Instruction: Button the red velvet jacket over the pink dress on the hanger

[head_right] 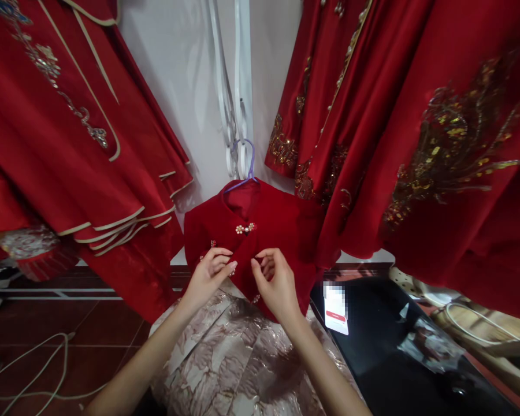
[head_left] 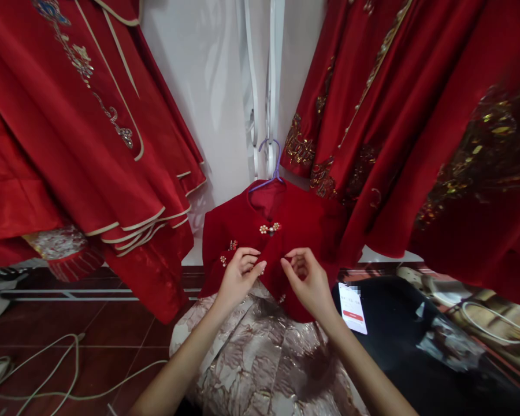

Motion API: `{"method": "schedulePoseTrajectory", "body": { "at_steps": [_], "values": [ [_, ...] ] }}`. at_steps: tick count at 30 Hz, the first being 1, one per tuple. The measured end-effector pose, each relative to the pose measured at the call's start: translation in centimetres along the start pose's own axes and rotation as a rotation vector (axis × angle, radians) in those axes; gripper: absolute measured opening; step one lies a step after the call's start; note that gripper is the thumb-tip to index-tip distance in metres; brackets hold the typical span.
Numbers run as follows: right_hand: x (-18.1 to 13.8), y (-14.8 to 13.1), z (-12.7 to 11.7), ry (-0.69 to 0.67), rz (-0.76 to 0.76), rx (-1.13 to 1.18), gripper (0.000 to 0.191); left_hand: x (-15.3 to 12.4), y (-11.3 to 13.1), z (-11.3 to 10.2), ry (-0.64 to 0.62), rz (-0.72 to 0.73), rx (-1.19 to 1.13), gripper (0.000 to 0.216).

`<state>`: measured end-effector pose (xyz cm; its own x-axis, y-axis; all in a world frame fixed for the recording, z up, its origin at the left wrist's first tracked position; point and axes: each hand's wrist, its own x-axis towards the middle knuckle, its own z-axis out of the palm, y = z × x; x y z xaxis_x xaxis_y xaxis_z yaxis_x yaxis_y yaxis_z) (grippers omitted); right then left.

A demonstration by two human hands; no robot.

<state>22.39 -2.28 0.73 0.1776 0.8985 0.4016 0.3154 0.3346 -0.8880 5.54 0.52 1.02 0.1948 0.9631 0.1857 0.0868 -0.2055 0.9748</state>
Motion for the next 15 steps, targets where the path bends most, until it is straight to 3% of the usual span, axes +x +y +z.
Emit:
{"method": "schedulePoseTrajectory", "body": {
  "at_steps": [4,7,11,15],
  "values": [
    [-1.3,0.3,2.3,-0.192,0.033,0.061,0.033,-1.5,-0.1,-1.5,-0.114,-0.105,-0.122,0.037],
    [-1.7,0.7,3.1,-0.264,0.036,0.090,0.028,-2.4,-0.3,-2.0,-0.188,-0.133,-0.090,0.034],
    [-1.5,0.9,2.5,-0.238,0.028,0.089,0.021,-1.5,-0.4,-3.0,-0.055,0.034,0.170,0.023],
    [-0.8,0.5,1.2,-0.202,-0.013,0.104,0.037,1.6,-2.1,-5.6,0.148,0.233,0.378,0.020]
  ]
}}
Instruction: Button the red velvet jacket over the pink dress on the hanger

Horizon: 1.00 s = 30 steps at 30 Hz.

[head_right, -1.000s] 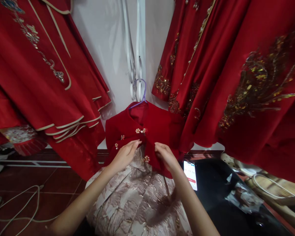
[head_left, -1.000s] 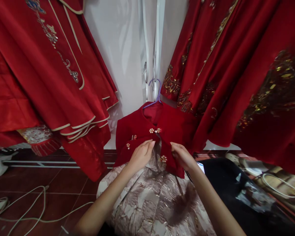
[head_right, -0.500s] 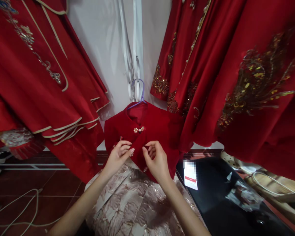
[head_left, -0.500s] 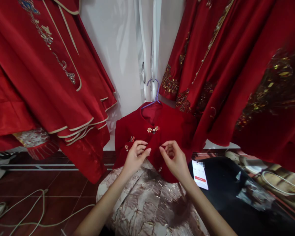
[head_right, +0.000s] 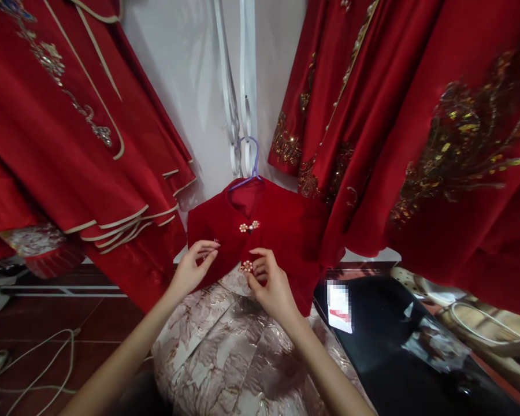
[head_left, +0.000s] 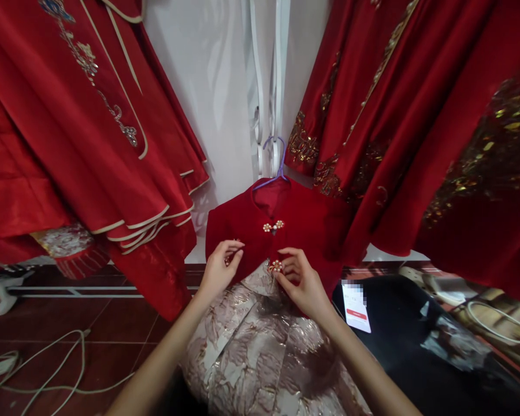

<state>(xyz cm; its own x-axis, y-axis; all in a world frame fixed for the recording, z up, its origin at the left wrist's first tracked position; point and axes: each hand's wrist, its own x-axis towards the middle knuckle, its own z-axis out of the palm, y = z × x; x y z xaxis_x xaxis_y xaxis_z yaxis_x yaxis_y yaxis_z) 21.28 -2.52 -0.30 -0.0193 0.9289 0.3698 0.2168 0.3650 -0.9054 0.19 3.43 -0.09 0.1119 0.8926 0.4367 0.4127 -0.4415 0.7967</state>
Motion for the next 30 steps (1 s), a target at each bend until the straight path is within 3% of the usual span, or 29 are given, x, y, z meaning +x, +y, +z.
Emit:
{"method": "schedulePoseTrajectory", "body": {
  "at_steps": [4,8,11,15,18,23,27,30],
  "values": [
    [0.2,-0.5,-0.6,-0.053,-0.040,-0.027,0.025,1.6,-4.2,-0.3,-0.003,-0.055,-0.024,0.022],
    [0.3,-0.4,-0.6,-0.085,0.001,-0.011,0.018,1.7,-6.4,0.6,-0.028,-0.218,-0.115,0.031],
    [0.3,-0.2,-0.5,-0.087,0.021,0.016,0.017,1.0,-6.5,1.0,-0.049,-0.276,-0.122,0.031],
    [0.4,0.0,-0.6,-0.092,0.015,0.000,0.016,-0.5,-6.0,0.2,-0.053,-0.185,-0.147,0.033],
    [0.4,0.1,-0.6,-0.112,0.005,-0.023,0.016,-1.3,-5.6,-0.6,-0.139,-0.160,-0.179,0.039],
    [0.3,0.3,-0.5,-0.129,-0.003,-0.035,0.016,-1.4,-5.5,-0.8,-0.154,-0.249,-0.226,0.046],
    [0.3,0.4,-0.4,-0.136,-0.005,-0.046,0.016,-1.5,-5.2,-0.5,-0.232,-0.231,-0.207,0.054],
    [0.4,0.4,-0.4,-0.134,-0.008,-0.045,0.015,-1.4,-4.7,-0.5,-0.214,-0.228,-0.205,0.053]
  ]
}}
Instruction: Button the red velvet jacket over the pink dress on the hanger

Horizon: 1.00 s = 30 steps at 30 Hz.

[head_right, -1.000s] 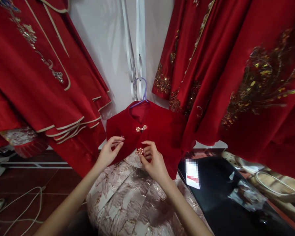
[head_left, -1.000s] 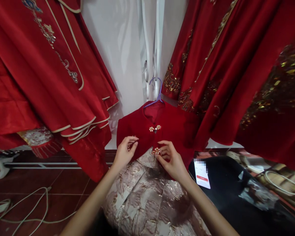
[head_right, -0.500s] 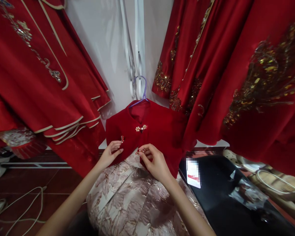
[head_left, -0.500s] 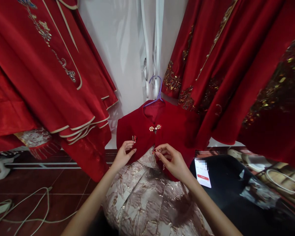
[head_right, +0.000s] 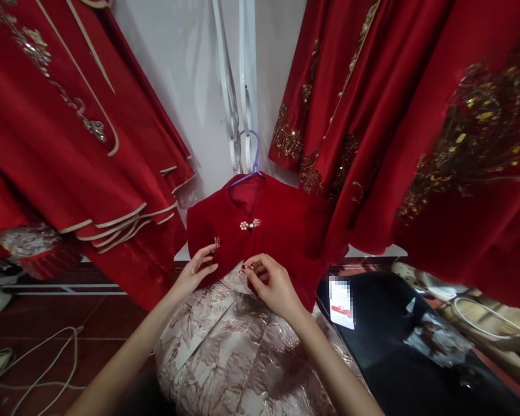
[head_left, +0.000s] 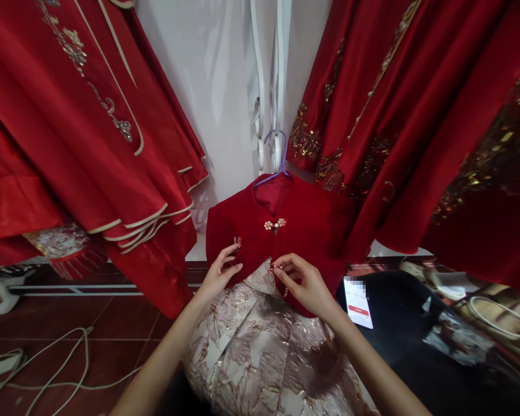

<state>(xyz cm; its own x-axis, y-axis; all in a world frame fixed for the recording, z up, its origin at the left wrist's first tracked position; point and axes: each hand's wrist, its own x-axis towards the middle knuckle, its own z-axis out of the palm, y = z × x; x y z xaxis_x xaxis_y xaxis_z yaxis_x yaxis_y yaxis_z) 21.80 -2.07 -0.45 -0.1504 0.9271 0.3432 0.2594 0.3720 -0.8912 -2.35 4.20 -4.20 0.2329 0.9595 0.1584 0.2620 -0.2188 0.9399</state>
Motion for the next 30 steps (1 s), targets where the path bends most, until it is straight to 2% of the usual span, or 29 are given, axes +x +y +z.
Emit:
{"method": "schedulePoseTrajectory", "body": {
  "at_steps": [6,9,14,19,21,25,30],
  "values": [
    [0.0,-0.1,-0.1,-0.007,0.001,-0.005,0.015,-0.1,0.8,0.3,-0.039,0.005,0.018,0.055],
    [0.0,0.1,-0.1,-0.004,0.011,0.010,0.015,0.2,1.2,0.5,0.020,-0.021,0.020,0.052],
    [0.4,0.1,0.0,-0.036,0.044,0.146,0.018,1.0,3.0,0.2,0.117,0.016,-0.067,0.035],
    [3.1,-0.6,1.5,-0.033,-0.004,0.260,0.025,1.0,4.8,0.6,0.192,0.030,-0.104,0.031],
    [4.8,-0.8,2.5,-0.004,-0.048,0.234,0.026,1.0,4.9,0.9,0.213,0.015,-0.138,0.033],
    [7.5,0.0,4.5,0.069,-0.081,0.047,0.016,1.4,4.4,1.3,0.262,-0.017,-0.185,0.036],
    [8.3,1.1,5.5,0.068,-0.118,-0.067,0.017,1.9,3.9,1.2,0.294,0.005,-0.187,0.031]
  ]
}}
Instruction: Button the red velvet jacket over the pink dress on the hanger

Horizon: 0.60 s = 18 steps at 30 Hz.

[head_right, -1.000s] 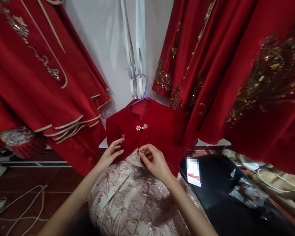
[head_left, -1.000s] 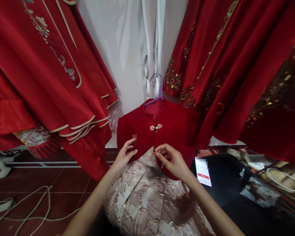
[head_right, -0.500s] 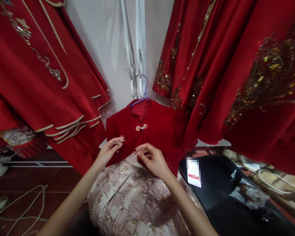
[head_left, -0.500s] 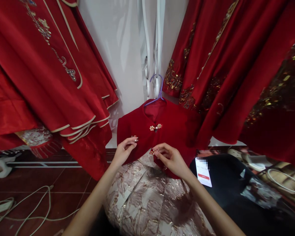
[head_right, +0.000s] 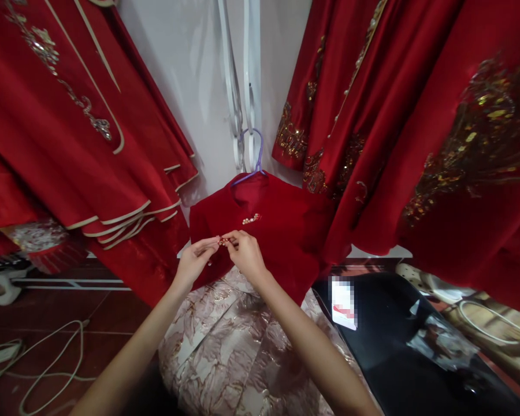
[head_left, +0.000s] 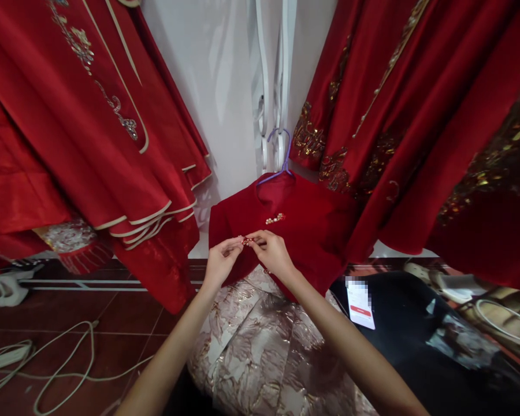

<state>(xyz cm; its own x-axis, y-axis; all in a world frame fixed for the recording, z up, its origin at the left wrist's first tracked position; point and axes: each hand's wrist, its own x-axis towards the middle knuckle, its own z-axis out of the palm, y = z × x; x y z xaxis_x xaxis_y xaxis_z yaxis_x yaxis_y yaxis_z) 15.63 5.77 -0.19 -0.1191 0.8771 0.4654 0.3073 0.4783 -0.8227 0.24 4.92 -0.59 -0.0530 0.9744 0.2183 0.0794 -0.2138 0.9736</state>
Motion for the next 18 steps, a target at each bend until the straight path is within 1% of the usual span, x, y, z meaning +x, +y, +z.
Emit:
{"method": "schedulePoseTrajectory", "body": {
  "at_steps": [4,7,9,12,15,18],
  "values": [
    [-0.3,0.5,0.5,0.036,-0.023,-0.041,0.018,0.3,-0.4,0.5,0.016,0.008,0.031,0.034],
    [-0.4,0.9,0.8,0.060,-0.024,-0.072,0.018,0.6,-1.1,0.9,0.054,0.036,0.086,0.029],
    [-0.5,1.1,0.9,0.066,-0.031,-0.097,0.018,0.8,-1.4,0.9,0.054,0.072,0.139,0.025],
    [-0.6,1.2,1.0,0.057,-0.041,-0.131,0.019,0.8,-1.3,0.5,0.020,0.158,0.278,0.023],
    [-0.7,1.2,1.0,0.046,-0.041,-0.164,0.020,1.0,-0.7,-0.3,-0.023,0.249,0.464,0.021],
    [-0.6,1.1,1.0,0.021,-0.049,-0.183,0.020,1.3,-0.3,-0.9,-0.039,0.296,0.562,0.015]
  ]
}}
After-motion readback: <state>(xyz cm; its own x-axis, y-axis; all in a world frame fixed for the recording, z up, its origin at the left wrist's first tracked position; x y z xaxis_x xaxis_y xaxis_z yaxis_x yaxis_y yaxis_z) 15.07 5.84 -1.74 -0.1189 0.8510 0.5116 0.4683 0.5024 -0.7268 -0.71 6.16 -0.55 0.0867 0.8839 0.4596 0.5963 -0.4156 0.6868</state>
